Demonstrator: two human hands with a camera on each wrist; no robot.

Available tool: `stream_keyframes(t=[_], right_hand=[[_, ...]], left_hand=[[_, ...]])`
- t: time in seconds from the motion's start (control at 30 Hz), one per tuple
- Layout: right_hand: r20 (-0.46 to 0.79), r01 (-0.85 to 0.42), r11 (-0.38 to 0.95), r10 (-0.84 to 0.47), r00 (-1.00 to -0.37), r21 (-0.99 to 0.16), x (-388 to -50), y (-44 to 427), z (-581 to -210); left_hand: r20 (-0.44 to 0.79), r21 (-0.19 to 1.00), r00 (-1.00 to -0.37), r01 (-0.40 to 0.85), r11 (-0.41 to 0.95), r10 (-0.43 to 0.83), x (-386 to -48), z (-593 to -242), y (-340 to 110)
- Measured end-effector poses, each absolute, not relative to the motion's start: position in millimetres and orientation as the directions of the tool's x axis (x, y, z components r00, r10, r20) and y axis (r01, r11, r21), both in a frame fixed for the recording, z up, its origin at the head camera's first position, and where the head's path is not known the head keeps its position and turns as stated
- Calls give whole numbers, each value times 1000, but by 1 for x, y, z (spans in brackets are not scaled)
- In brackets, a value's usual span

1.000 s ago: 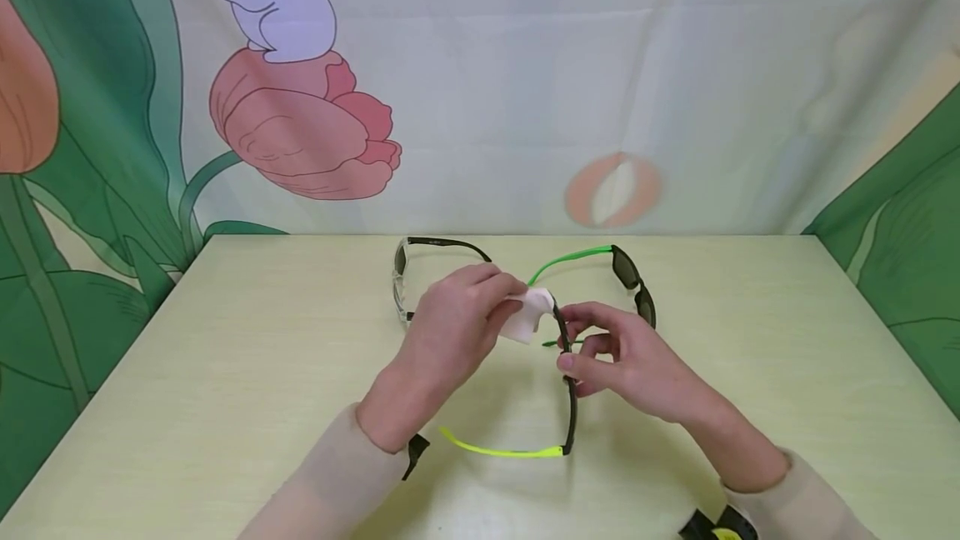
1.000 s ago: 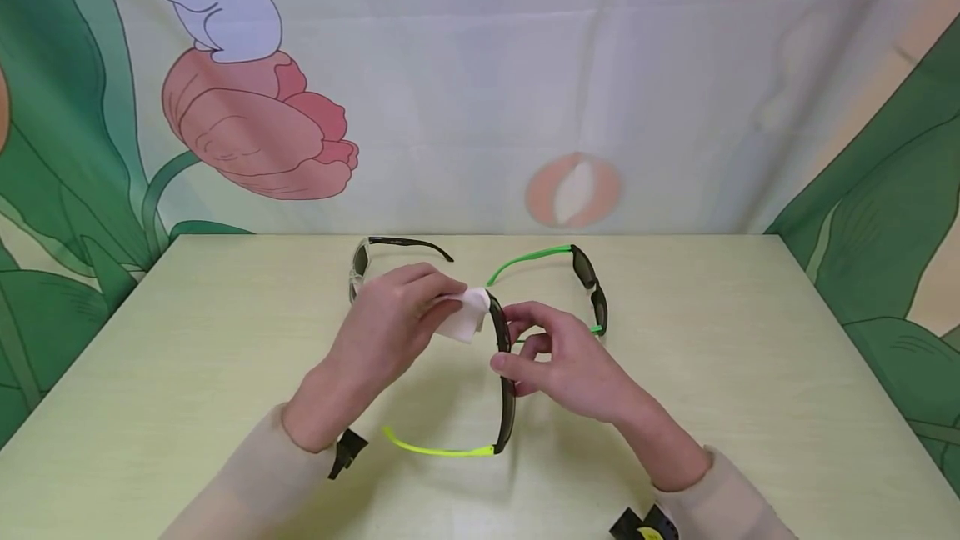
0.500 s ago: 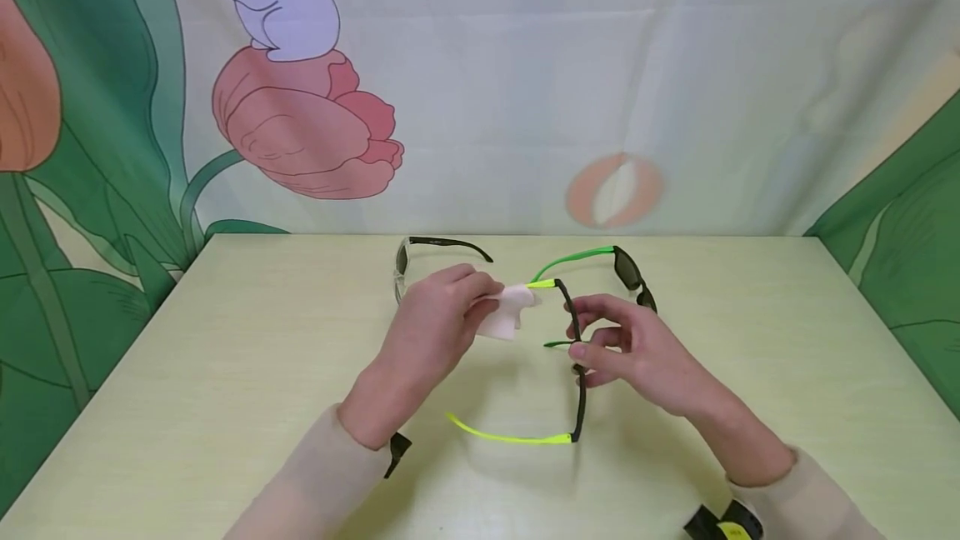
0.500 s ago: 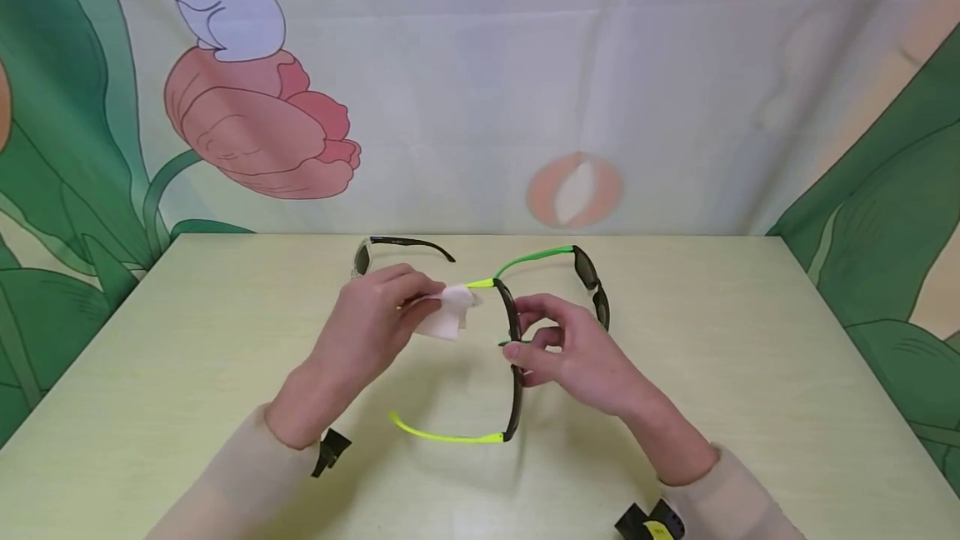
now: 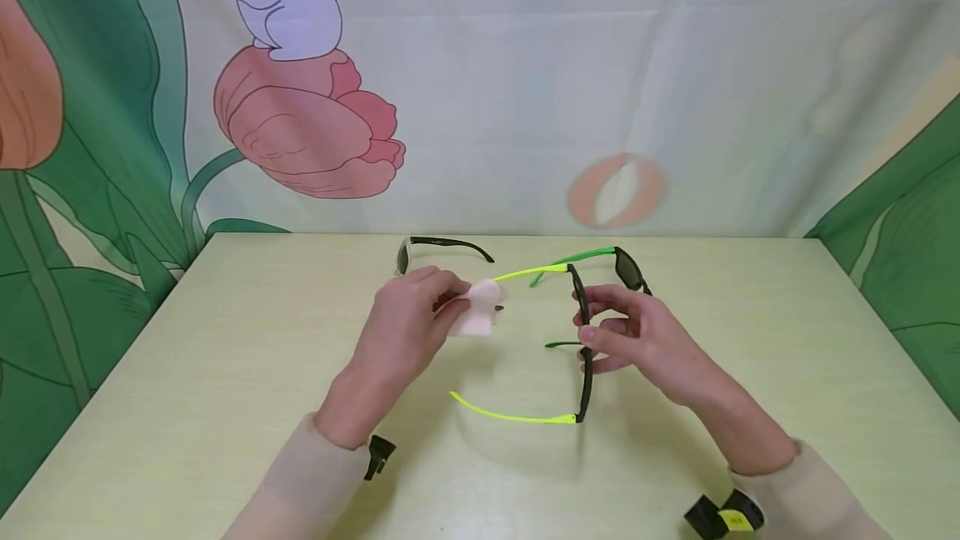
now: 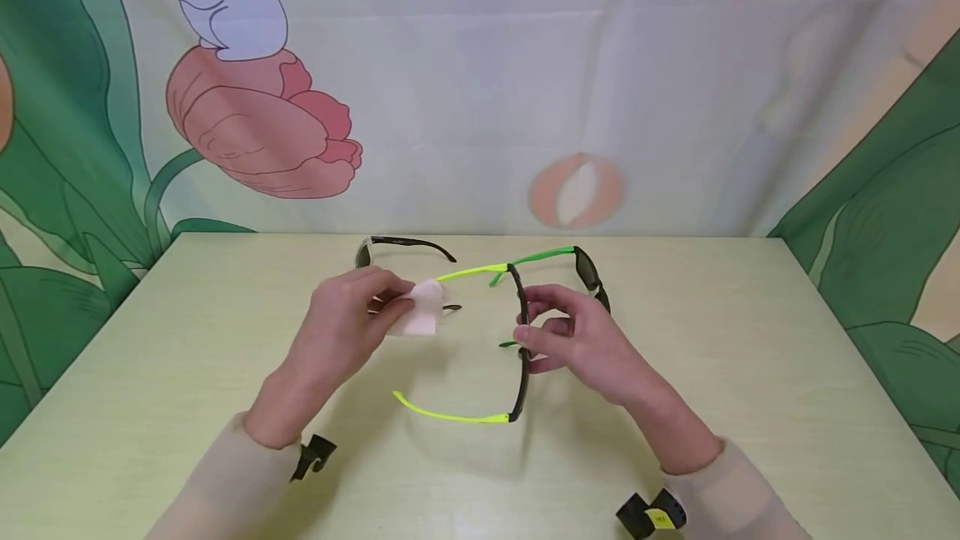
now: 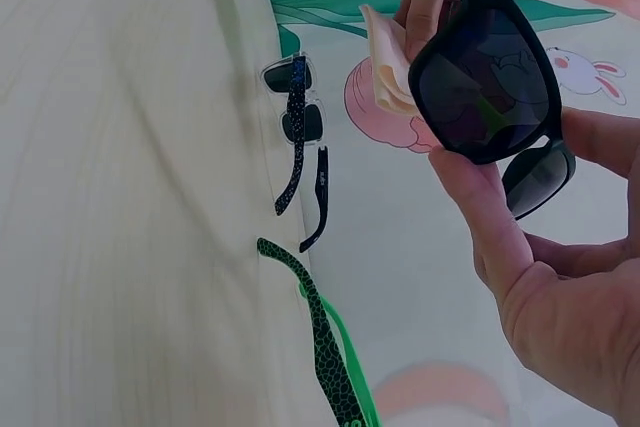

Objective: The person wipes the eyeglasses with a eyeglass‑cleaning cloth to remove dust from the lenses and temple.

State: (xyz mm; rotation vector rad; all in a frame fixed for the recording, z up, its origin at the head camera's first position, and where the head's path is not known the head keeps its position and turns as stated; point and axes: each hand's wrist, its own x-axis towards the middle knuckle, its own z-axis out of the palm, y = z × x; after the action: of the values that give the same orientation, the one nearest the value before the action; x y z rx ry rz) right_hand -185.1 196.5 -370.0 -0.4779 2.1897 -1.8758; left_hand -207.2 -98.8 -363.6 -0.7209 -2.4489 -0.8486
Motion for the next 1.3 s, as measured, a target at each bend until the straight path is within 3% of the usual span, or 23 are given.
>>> stream_keyframes(t=[0.2, 0.43, 0.8, 1.3], right_hand=[[47, -100, 130, -365, -930, -986, -192, 202, -370], [-20, -9, 99, -293, -956, -995, -205, 202, -381], [-122, 93, 137, -224, -967, -986, -228, 186, -393], [-243, 170, 256, -287, -927, -952, -260, 174, -403]], left_hand=[[537, 424, -779, 580, 695, 323, -209, -362, -107], [508, 441, -810, 536, 720, 293, -204, -356, -114], [491, 419, -797, 571, 706, 353, -188, -339, -108], [415, 451, -824, 555, 699, 386, -182, -335, -104]])
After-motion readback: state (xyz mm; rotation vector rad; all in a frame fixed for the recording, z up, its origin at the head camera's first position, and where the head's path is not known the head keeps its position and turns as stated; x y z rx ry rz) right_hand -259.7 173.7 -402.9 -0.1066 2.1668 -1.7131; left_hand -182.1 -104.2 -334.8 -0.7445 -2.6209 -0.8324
